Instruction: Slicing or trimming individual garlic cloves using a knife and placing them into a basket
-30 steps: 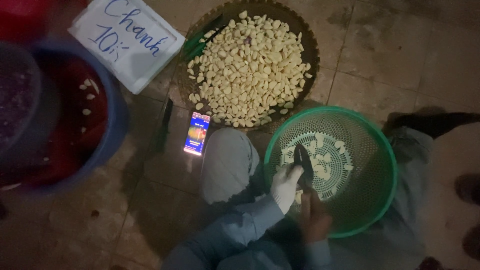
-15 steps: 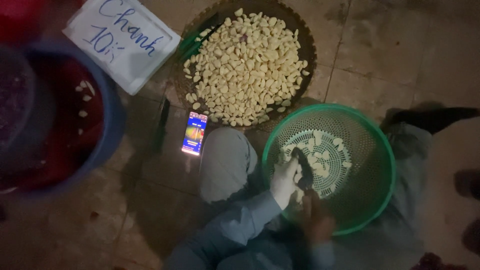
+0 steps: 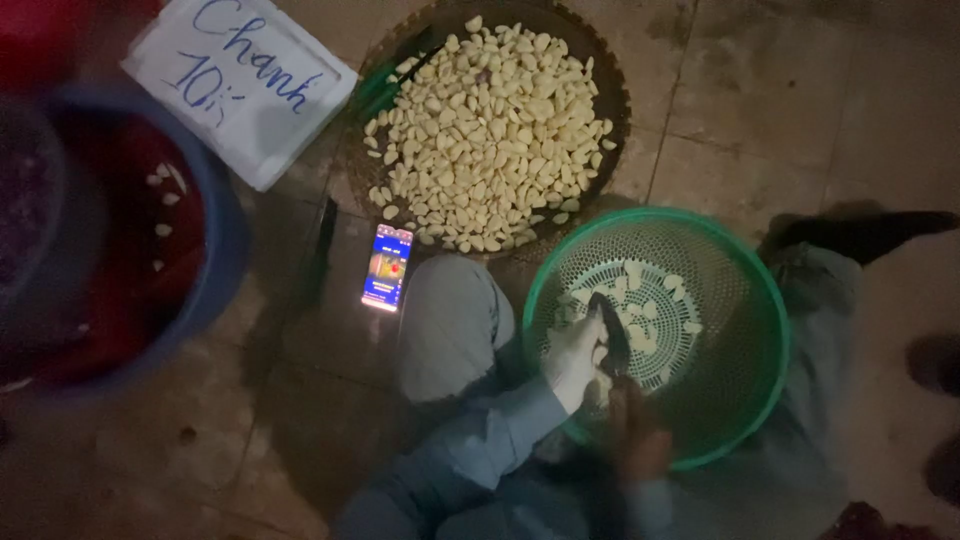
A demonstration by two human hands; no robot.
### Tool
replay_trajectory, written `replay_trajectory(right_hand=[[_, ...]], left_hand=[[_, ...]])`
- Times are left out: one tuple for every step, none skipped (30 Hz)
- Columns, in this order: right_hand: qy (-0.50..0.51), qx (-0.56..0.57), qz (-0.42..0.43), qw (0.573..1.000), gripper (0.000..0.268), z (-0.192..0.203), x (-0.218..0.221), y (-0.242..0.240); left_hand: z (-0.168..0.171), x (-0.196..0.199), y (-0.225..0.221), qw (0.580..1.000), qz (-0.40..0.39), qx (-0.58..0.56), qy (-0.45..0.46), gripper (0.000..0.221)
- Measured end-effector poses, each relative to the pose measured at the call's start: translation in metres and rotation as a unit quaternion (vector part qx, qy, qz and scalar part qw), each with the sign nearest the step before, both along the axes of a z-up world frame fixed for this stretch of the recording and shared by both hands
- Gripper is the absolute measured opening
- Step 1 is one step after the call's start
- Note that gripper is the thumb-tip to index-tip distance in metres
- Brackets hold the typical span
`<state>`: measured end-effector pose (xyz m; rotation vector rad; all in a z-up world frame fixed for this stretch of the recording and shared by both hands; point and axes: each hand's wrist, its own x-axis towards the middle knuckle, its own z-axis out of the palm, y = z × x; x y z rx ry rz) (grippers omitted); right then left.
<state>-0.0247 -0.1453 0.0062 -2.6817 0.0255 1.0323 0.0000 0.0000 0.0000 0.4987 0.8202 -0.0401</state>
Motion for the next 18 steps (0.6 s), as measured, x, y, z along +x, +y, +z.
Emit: replay_trajectory(right_hand=[[-0.067,-0.011,-0.024,0.997,0.045,-0.019,0.003,-0.006],[-0.134,-0.022,-0.048,0.990,0.042,-0.038,0.006,-0.011],[-0.135,-0.022,-0.047,0.989,0.042,-0.044,0.007,-0.019],[-0.170,0.042,-0.035,0.984,0.035,-0.051,0.009,-0.026],[-0.202,0.106,-0.022,0.973,0.030,-0.057,0.011,-0.032],[-0.202,0.106,-0.021,0.973,0.030,-0.055,0.007,-0.032],[-0.148,0.127,-0.034,0.980,0.031,-0.052,0.001,-0.034],[-0.094,0.149,-0.047,0.983,0.033,-0.050,-0.004,-0.036],[-0.093,0.147,-0.048,0.984,0.033,-0.033,-0.005,-0.027],[-0.059,0.114,-0.036,0.991,0.034,-0.017,-0.006,-0.019],[-0.025,0.083,-0.026,0.996,0.038,-0.002,-0.008,-0.010],[-0.025,0.083,-0.028,0.996,0.038,-0.018,-0.005,-0.019],[-0.103,0.078,0.026,0.991,0.039,-0.034,-0.004,-0.026],[-0.181,0.072,0.079,0.978,0.040,-0.050,-0.002,-0.034],[-0.182,0.073,0.078,0.978,0.040,-0.012,0.008,-0.010],[-0.096,0.051,-0.016,0.994,0.038,0.027,0.017,0.014],[-0.009,0.026,-0.110,0.993,0.038,0.066,0.027,0.037],[-0.009,0.026,-0.111,0.993,0.038,0.042,0.025,0.025]], left_hand=[[0.014,0.003,0.000,0.999,-0.022,0.002,0.043,0.024],[0.028,0.005,0.001,0.995,-0.043,0.005,0.086,0.021],[0.030,0.004,-0.002,0.995,-0.043,0.005,0.085,0.021],[0.032,0.003,-0.004,0.996,-0.045,-0.006,0.070,0.018],[0.033,0.001,-0.006,0.997,-0.047,-0.017,0.056,0.036],[0.039,0.005,0.002,0.997,-0.045,-0.017,0.056,0.036],[0.045,0.007,0.008,0.999,-0.036,-0.010,0.033,0.033],[0.050,0.010,0.014,1.000,-0.027,-0.002,0.011,0.031],[0.037,0.010,0.013,1.000,-0.028,-0.003,0.012,0.031],[0.024,0.010,0.012,1.000,0.006,0.023,0.017,0.036],[0.010,0.010,0.011,0.998,0.039,0.051,0.021,0.042],[0.012,0.009,0.008,0.998,0.036,0.051,0.022,0.042],[0.014,0.007,0.006,0.999,0.032,0.011,0.015,0.039],[0.016,0.005,0.005,0.999,0.027,-0.029,0.008,0.037],[0.016,0.006,0.001,0.999,0.026,-0.028,0.008,0.037],[0.015,0.006,-0.002,0.998,0.036,-0.042,0.008,0.024],[0.014,0.008,-0.006,0.997,0.047,-0.058,0.009,0.017],[0.010,0.004,-0.007,0.997,0.046,-0.059,0.009,0.017]])
